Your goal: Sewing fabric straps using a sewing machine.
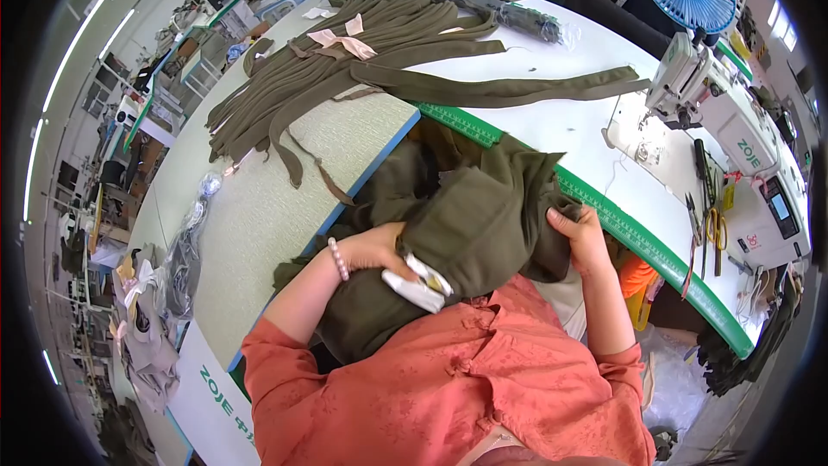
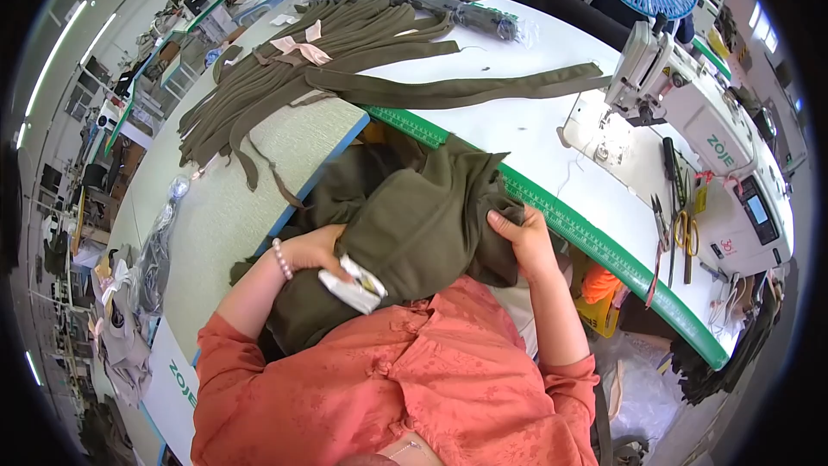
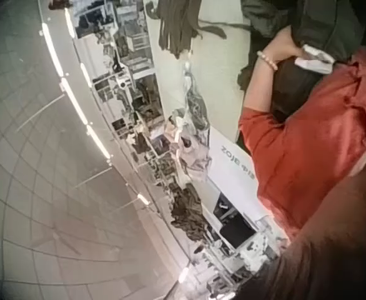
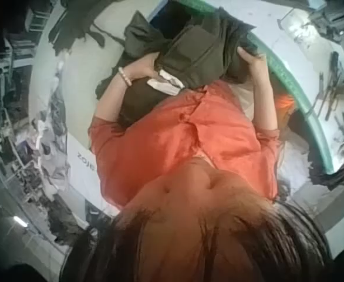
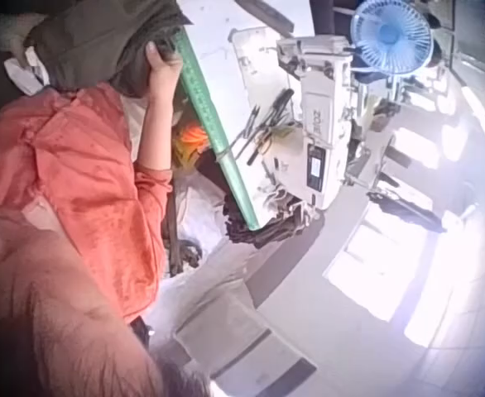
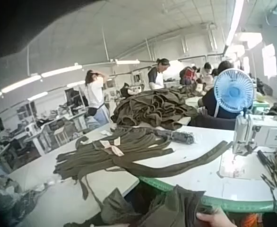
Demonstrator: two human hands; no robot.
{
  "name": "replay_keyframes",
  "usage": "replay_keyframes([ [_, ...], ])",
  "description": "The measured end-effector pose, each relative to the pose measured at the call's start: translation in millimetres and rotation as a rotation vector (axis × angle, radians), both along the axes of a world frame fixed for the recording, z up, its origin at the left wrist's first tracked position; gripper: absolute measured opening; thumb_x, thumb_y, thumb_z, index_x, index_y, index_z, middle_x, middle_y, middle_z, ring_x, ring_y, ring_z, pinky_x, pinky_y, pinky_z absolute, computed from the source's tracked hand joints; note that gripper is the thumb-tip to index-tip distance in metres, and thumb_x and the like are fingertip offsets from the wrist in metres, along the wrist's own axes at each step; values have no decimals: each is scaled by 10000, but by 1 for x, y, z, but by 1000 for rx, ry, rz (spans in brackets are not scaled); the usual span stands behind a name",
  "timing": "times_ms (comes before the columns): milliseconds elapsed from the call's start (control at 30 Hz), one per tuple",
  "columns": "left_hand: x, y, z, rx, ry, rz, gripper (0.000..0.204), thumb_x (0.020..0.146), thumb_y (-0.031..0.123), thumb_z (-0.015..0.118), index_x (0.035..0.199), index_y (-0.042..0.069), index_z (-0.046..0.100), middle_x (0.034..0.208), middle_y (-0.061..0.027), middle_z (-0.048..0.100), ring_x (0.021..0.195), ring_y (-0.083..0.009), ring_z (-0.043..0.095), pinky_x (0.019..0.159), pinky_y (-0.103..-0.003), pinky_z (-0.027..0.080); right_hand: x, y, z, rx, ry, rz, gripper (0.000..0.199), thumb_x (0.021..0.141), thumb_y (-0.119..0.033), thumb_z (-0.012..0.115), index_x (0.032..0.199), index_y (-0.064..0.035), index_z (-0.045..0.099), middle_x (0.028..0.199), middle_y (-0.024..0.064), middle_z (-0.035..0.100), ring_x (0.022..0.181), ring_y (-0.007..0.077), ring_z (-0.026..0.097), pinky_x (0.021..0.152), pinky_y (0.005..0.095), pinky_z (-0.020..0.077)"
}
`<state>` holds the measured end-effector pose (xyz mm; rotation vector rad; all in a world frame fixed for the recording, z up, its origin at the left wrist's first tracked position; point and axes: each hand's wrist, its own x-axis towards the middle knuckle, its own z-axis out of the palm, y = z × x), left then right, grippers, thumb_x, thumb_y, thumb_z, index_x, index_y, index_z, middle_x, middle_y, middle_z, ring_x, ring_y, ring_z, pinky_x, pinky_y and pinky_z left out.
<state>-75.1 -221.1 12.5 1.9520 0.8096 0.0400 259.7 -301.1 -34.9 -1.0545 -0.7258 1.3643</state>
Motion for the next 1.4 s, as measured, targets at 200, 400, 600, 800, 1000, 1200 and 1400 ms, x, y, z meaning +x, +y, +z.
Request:
replay_keyframes([
  [200,-80,38,-123,-741,-194,417,621,672,190,762,1208,-15,525,1106,-89,627,977,-209,604,900,-296,451,-7,6,-5,0,-12,56,216,840,-55,635,1046,7,626,961,60,667,843,143,627,775,280,503],
  [400,-71,45,-139,-530,-91,592,642,685,195,755,1232,-18,494,1154,-103,579,1024,-232,558,922,-318,427,-7,12,-1,-17,7,49,227,839,-52,635,1054,17,617,970,63,663,850,147,627,768,278,506],
  [600,-108,75,-131,-314,-22,754,665,699,201,749,1255,-21,462,1202,-116,530,1070,-254,511,944,-339,402,4,8,7,-54,0,-25,258,823,-57,651,1064,25,611,985,63,660,863,157,626,789,284,500],
  [800,-118,164,-109,-139,20,896,687,712,206,742,1279,-24,430,1249,-130,481,1117,-277,465,967,-360,377,12,0,10,-95,10,-75,279,799,-45,662,1066,23,617,981,61,661,865,152,621,810,286,488],
  [1000,-27,281,-73,-4,51,971,710,725,212,735,1303,-27,398,1297,-143,433,1164,-300,419,989,-382,352,12,16,17,-86,-62,-4,219,826,-54,653,1034,9,627,937,15,649,844,100,589,783,252,473],
  [1200,-26,189,-172,112,121,941,733,739,218,729,1326,-30,366,1345,-157,384,1211,-323,373,1011,-403,327,13,32,30,-171,-163,-49,181,841,-66,652,1003,10,627,910,2,641,828,76,567,766,234,463],
  [1400,-85,106,-236,280,190,1019,757,752,223,722,1350,-33,334,1392,-170,335,1258,-345,327,1034,-425,303,23,51,52,-16,-158,-32,170,855,-70,639,998,21,622,898,1,637,826,74,564,757,237,469],
])
